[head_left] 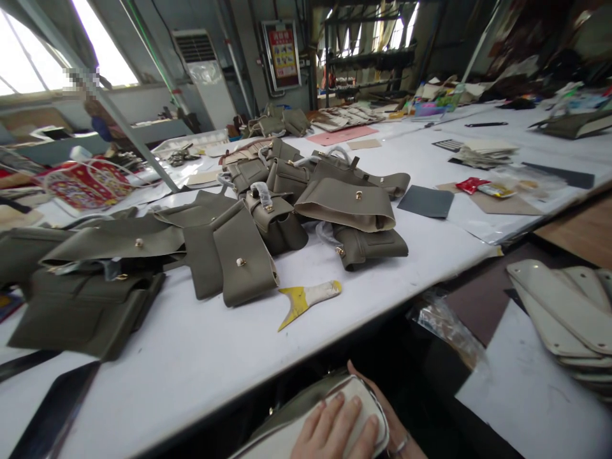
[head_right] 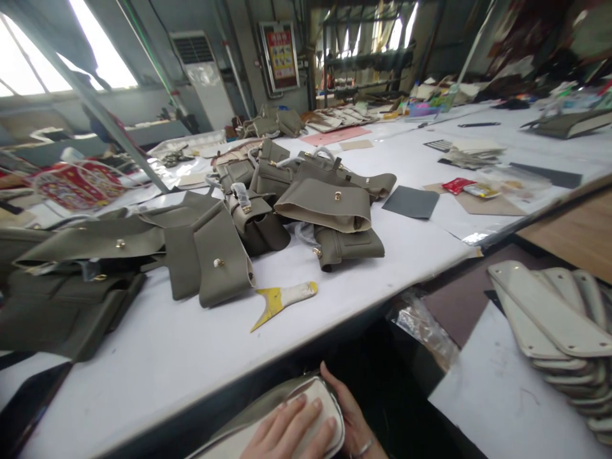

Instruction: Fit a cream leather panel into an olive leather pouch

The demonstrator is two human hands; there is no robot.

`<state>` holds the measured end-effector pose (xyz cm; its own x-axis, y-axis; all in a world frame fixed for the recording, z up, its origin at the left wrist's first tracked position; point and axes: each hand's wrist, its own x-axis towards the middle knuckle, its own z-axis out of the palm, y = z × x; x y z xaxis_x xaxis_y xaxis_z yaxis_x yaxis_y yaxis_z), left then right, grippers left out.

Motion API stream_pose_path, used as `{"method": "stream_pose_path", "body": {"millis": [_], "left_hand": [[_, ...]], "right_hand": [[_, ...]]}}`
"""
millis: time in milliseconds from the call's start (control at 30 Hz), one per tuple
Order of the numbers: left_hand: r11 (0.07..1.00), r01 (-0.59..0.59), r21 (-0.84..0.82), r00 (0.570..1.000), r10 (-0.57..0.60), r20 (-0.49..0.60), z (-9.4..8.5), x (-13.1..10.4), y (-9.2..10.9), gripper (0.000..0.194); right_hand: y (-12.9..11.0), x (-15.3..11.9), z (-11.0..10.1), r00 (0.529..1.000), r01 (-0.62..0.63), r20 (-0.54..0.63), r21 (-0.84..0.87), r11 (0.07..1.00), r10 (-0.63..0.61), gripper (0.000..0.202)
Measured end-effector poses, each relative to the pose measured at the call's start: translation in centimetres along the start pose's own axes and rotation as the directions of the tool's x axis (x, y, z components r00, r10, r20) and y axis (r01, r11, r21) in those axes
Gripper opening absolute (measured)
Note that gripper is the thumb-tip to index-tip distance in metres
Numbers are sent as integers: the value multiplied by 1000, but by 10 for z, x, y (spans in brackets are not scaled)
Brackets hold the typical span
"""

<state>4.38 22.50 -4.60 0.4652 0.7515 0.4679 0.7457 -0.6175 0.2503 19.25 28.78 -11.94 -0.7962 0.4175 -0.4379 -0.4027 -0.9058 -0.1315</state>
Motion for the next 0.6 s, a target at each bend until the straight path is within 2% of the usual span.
{"method": "stream_pose_path", "body": {"millis": [67,167,267,400,600], "left_hand": [[999,26,-24,999,-27,-26,1,0,0,45],[999,-3,47,1000,2,14,1,2,-1,39],[989,-69,129,996,62,57,-3,8,-3,33],[979,-92,181,996,92,10,-10,15,-1,25],[972,-58,230,995,37,96,-12,19,8,23]], "right_hand": [[0,0,-2,1000,7,1,5,1000,-7,50],[-1,-1,-6,999,32,6,5,999,-32,45],[-2,0,-6,999,41,13,-3,999,-41,52],[-2,2,0,998,58,13,2,998,-58,56],[1,-1,9,971,226,-24,-227,947,-237,54]]}}
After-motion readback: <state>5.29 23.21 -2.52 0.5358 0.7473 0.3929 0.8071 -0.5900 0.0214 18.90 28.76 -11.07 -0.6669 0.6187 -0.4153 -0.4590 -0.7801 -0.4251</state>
